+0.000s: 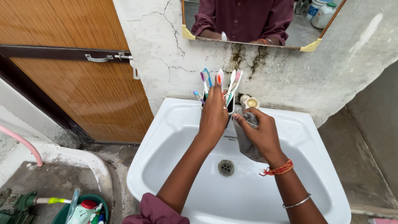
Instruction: The person wipes several toothbrushes and tubes of toothpaste with a cloth over a sink, then places them back into a holder or on the sink edge. The person repeatedly retrieves items from a green bucket on the floor and wipes them before returning them.
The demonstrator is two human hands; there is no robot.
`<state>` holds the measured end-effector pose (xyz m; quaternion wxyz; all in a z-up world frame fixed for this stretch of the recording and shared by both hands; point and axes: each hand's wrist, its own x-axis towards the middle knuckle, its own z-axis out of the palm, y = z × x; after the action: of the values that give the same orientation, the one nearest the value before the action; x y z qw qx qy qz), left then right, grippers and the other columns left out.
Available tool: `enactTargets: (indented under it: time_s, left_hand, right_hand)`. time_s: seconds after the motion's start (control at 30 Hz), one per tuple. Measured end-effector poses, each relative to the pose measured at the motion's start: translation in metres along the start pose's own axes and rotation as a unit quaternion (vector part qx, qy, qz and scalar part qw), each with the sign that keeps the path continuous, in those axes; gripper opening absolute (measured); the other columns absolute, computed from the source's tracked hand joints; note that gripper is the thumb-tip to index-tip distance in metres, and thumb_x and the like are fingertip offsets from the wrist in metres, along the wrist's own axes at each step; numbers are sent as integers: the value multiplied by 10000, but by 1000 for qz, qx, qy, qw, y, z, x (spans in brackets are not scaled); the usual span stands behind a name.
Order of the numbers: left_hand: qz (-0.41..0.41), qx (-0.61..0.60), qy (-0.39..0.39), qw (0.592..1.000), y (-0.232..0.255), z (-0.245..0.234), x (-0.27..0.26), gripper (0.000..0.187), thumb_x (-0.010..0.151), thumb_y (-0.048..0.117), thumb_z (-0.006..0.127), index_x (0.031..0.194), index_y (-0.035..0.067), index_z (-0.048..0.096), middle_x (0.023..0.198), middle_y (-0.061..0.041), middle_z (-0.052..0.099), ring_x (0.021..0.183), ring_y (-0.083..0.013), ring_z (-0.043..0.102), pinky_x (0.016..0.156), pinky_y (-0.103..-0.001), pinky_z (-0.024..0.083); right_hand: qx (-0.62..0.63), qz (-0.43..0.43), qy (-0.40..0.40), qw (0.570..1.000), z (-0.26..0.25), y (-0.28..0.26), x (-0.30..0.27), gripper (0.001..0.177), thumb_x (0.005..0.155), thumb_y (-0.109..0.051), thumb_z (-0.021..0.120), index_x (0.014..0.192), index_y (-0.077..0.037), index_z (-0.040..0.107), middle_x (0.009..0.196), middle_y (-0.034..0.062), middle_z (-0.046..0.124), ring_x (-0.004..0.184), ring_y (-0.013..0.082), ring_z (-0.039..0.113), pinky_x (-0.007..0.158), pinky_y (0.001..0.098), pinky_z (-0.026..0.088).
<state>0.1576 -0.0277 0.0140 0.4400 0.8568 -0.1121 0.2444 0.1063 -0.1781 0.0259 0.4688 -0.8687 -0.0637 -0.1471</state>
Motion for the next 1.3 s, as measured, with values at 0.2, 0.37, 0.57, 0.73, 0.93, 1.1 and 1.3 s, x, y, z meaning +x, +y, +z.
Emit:
enactTargets:
  time_s: [0.2, 0.37, 0.57, 0.73, 0.93, 1.1, 1.3]
  left_hand:
    - [-38, 43, -41, 998, 13, -2, -5, 951, 805, -69, 684, 1574, -60, 125, 1247, -236, 532, 1071, -409, 615, 889, -460, 518]
    - [-29, 52, -9, 998, 3, 5, -9, 937, 788, -105, 682, 1557, -104, 147, 1298, -270, 540, 1154, -427, 595, 946, -458, 507]
    - [-2, 60, 9, 998, 6, 9, -29, 766, 862, -90, 624, 1537, -102, 264, 1373, -318, 543, 1212, -433, 572, 998, -465, 491]
    - [5, 78, -11, 997, 15, -25, -52, 661, 925, -62, 563, 1548, 4, 350, 1377, -206, 595, 1246, -365, 578, 930, -446, 512]
    - [-82, 114, -38, 989, 16, -83, -87, 727, 855, -79, 564, 1543, 83, 392, 1318, -126, 634, 1214, -319, 588, 925, -442, 510]
    - [-51, 216, 74, 972, -15, -125, -127, 592, 902, -70, 556, 1476, 56, 486, 1398, -129, 616, 1318, -331, 559, 1058, -434, 473]
    - [-147, 347, 145, 915, -57, -198, -188, 580, 906, -21, 544, 1482, -10, 477, 1470, -199, 539, 1381, -398, 474, 1159, -495, 347]
  right_hand:
    - [-110, -16, -23, 994, 12, 0, 20, 369, 880, -405, 743, 1135, -139, 728, 694, 138, 729, 622, 255, 721, 590, 380, 524]
    - [-147, -34, -53, 987, 16, -4, 23, 376, 888, -349, 704, 1239, -216, 712, 688, 167, 710, 674, 330, 708, 640, 418, 524]
    - [-158, -82, -50, 983, 12, -11, 24, 373, 885, -344, 695, 1232, -209, 716, 750, 148, 732, 719, 341, 710, 640, 438, 534]
    - [-180, -68, -75, 979, 15, -36, 13, 350, 903, -338, 671, 1225, -212, 722, 745, 137, 741, 703, 326, 715, 641, 436, 536]
    - [-186, -182, -134, 956, 44, -71, -18, 277, 889, -288, 683, 1100, -112, 721, 771, 124, 737, 711, 346, 691, 614, 477, 513]
    - [-166, -302, -145, 927, 98, -100, -29, 223, 912, -254, 694, 1053, -83, 705, 857, 107, 713, 740, 350, 681, 597, 477, 506]
    - [-142, -423, -212, 869, 184, -155, -61, 267, 881, -260, 731, 1079, -84, 709, 902, 95, 680, 820, 311, 687, 622, 441, 528]
